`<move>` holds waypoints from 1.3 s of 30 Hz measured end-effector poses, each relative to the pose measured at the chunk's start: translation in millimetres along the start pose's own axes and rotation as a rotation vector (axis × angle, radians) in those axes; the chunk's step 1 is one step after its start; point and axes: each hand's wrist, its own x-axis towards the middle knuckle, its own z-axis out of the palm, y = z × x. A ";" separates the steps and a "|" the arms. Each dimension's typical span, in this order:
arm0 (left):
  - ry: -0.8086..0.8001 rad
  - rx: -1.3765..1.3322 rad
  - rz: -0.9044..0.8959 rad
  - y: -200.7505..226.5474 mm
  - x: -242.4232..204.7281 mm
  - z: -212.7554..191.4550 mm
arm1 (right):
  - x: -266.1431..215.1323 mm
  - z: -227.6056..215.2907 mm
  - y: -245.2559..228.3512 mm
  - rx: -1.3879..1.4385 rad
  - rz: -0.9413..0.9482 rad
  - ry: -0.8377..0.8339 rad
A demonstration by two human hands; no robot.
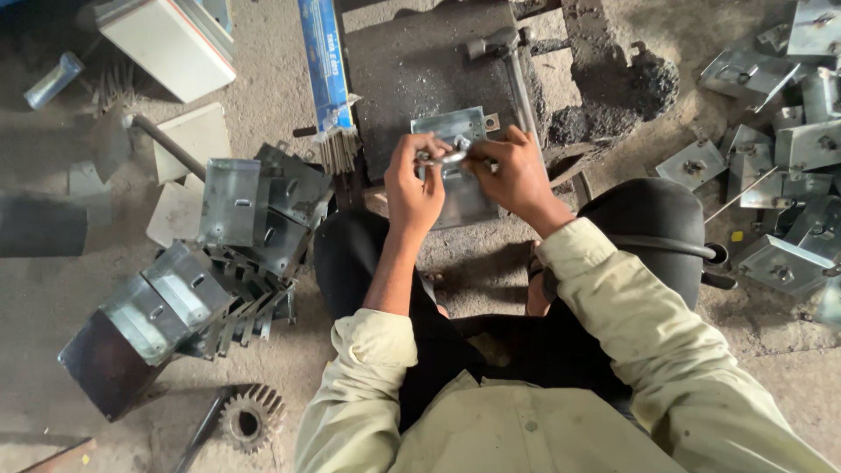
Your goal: The person sits on the floor and uses a welding torch to attach small metal pieces to rectangular metal plates. They repeatedly pick up plates, position them on a work surface, weld the components, and then move the finished items aside.
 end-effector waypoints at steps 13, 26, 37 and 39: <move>-0.180 0.551 0.101 15.1 -40.7 -3.7 | 5.0 24.1 12.4 -0.098 -0.091 0.020; -0.474 0.899 0.170 7.3 -71.4 16.1 | -11.9 -42.2 35.3 -0.309 0.229 0.008; -0.393 0.790 -0.309 -61.7 142.1 -20.7 | -77.1 -32.0 32.4 1.121 0.946 -0.070; -0.395 0.787 -0.135 -80.1 164.2 -43.7 | -68.2 -31.3 31.9 1.112 0.959 -0.025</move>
